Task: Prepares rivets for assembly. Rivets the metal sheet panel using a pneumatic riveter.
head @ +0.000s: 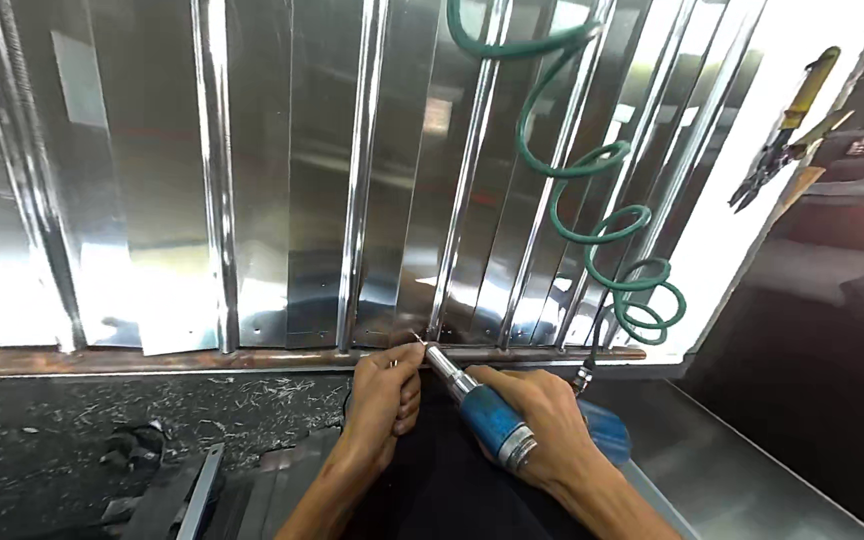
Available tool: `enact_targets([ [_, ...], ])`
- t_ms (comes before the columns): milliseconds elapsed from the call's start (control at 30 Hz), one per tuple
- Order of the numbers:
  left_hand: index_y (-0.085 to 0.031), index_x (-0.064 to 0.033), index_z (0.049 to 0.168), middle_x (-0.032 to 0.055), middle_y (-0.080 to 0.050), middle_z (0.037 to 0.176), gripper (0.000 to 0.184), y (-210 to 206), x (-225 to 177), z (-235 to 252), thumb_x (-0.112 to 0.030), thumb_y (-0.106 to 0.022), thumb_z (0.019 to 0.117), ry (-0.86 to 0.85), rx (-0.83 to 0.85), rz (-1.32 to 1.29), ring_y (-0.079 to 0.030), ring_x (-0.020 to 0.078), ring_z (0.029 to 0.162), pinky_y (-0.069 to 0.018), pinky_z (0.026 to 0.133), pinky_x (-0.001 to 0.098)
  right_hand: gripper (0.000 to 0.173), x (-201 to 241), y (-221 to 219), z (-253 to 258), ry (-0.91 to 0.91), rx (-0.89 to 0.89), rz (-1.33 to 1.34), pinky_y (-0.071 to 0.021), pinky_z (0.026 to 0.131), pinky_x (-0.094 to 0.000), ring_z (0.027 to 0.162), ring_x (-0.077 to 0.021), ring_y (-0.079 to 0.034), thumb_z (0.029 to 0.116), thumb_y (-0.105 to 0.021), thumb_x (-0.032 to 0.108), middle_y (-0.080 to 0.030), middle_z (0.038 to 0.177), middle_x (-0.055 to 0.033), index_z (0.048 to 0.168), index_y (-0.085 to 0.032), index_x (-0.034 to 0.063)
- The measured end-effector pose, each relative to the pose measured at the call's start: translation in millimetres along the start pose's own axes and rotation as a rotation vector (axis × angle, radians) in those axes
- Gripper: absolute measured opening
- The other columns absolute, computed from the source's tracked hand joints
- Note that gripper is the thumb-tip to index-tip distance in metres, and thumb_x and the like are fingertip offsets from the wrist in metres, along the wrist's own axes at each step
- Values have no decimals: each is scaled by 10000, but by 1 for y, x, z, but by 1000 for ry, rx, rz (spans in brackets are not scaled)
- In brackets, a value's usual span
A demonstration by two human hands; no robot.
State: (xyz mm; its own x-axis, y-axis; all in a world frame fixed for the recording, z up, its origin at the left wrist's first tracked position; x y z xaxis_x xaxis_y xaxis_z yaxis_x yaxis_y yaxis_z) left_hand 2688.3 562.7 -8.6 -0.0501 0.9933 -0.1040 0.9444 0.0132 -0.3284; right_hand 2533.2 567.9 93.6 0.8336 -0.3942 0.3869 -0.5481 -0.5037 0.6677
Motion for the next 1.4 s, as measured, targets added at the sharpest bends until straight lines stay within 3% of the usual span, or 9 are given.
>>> enact_targets([
  [233, -783, -69, 1058, -26, -350, 471, 225, 48, -37, -20, -183, -592, 1019, -201, -63, 148, -296, 54, 343, -268, 319, 210, 356, 14, -9, 17, -66, 119, -101, -518, 534, -504, 693, -262, -704, 795, -663, 466, -699, 763, -26, 1077, -731, 259],
  [367, -792, -82, 1042, -19, -372, 472, 218, 47, -56, -21, -194, -611, 994, -283, -41, 163, -301, 65, 340, -273, 315, 215, 579, 41, -9, 28, -160, 339, -319, -570, 629, -497, 993, -365, -678, 735, -784, 229, -671, 1099, -141, 1304, -676, 209],
  [433, -792, -80, 1043, -17, -389, 477, 213, 45, -57, -23, -195, -622, 984, -293, -22, 186, -303, 68, 340, -274, 315, 217, 502, 58, -11, 37, -146, 358, -340, -583, 780, -494, 1140, -375, -609, 699, -810, 157, -628, 1193, -161, 1188, -704, 110],
  [567, -784, -75, 1044, -31, -386, 486, 206, 53, -58, -28, -180, -619, 979, -308, -48, 211, -311, 69, 345, -282, 317, 223, 294, 69, -18, 49, -70, 476, -392, -577, 764, -453, 989, -323, -687, 834, -711, 185, -698, 1027, -132, 1098, -682, 60],
  [700, -775, -66, 1045, -36, -384, 485, 211, 56, -61, -31, -181, -610, 982, -337, -71, 232, -315, 71, 344, -291, 320, 225, 312, 58, -8, 55, -99, 515, -306, -548, 668, -499, 887, -308, -694, 834, -726, 358, -687, 936, -103, 1018, -675, 112],
  [867, -798, -94, 1028, -16, -411, 498, 197, 47, -60, -34, -193, -632, 987, -385, -70, 297, -320, 76, 365, -284, 340, 230, 299, 65, -28, 40, -5, 409, -363, -581, 781, -509, 965, -366, -701, 862, -683, 127, -700, 1020, -179, 1135, -669, 7],
  [1033, -799, -109, 980, -6, -445, 503, 200, 45, -41, -37, -216, -630, 992, -383, -64, 368, -363, 87, 376, -317, 353, 241, 314, 44, -2, 56, -197, 360, -134, -524, 592, -477, 757, -241, -674, 780, -766, 470, -653, 775, -29, 872, -688, 180],
  [1167, -808, -108, 999, 17, -485, 524, 221, 44, -43, -33, -236, -629, 997, -419, -42, 457, -363, 106, 375, -320, 356, 256, 288, 57, -24, 39, -36, 364, -329, -549, 609, -461, 817, -284, -690, 802, -779, 310, -668, 874, -76, 984, -673, 114],
  [1400, -813, -149, 986, -1, -594, 612, 214, 36, -66, -48, -256, -627, 996, -579, -45, 610, -421, 112, 410, -359, 378, 282, 384, 24, -14, 26, -104, 202, -100, -553, 692, -517, 856, -261, -704, 782, -753, 466, -711, 876, -44, 1054, -726, 195],
])
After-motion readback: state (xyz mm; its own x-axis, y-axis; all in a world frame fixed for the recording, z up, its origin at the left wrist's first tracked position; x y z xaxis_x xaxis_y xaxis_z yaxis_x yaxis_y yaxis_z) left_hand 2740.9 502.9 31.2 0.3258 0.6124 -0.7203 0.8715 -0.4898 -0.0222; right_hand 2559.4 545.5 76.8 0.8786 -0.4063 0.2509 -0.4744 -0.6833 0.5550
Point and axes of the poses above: each hand's wrist, its own z-axis towards the middle knuckle, its own y-axis out of the back of the hand, x = y × z, the point moved 10 cm from there along z, towards the middle knuckle
